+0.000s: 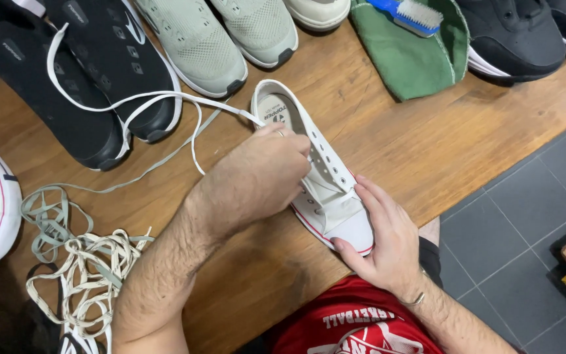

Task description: The person laces a white canvas shoe by threading a white shoelace through the eyelets in a crisscross pattern. They pull the laces to tighten them and adjust the shoe's position on the wooden table while other shoes and laces are visible nearby.

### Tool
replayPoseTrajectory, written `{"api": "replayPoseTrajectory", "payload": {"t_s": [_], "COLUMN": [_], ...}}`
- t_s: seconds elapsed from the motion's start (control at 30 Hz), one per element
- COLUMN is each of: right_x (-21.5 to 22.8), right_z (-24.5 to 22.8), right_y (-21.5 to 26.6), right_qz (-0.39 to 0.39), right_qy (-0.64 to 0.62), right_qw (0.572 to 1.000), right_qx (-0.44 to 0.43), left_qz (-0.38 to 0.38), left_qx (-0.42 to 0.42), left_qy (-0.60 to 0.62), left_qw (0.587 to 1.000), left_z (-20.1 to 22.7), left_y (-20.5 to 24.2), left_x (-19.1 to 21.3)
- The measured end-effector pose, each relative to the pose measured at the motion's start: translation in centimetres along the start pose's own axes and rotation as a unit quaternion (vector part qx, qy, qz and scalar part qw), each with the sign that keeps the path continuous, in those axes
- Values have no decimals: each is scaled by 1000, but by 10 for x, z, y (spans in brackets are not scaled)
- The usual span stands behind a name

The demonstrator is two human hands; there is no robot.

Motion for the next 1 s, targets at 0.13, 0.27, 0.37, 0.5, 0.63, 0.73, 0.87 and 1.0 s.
{"api": "replayPoseTrajectory", "payload": {"t_s": [0.13,0.27,0.37,0.5,0.63,0.73,0.87,1.0], "right_x": [-1,-1,-1,-2,-3,-3,-2,-2], "right_z": [1,1,2,3,5,4,3,3], "right_y": [0,-1,0,0,0,1,0,0], "right_qz": [15,20,25,30,21,27,28,27], "right_qy": [10,10,13,19,17,15,16,17], "right_qw": [1000,1000,1000,999,1000,999,999,999], "right_qx": [7,10,12,18,14,17,17,17], "left_qz": [-93,-127,-87,-145,-102,-109,-110,-102], "left_qx": [0,0,-11,-28,-34,-27,-5,0], "left_qy": [-67,-59,-66,-51,-45,-48,-48,-47], "left_qw": [993,990,994,988,993,993,993,994], "left_z": [23,26,29,34,35,34,35,33], "left_y": [-8,-15,-13,-12,-10,-8,-11,-11], "left_x": [-2,-19,-18,-13,-13,-13,-17,-18]}}
Point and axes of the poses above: each hand's wrist, its own y-axis away from the middle knuckle, its own x-axis out of the back of the hand, z = x × y, the point moved 2 cm from there along -y, towards the middle knuckle, and after that the axes turned 14 degrees about -z, right-handed, at the moved point
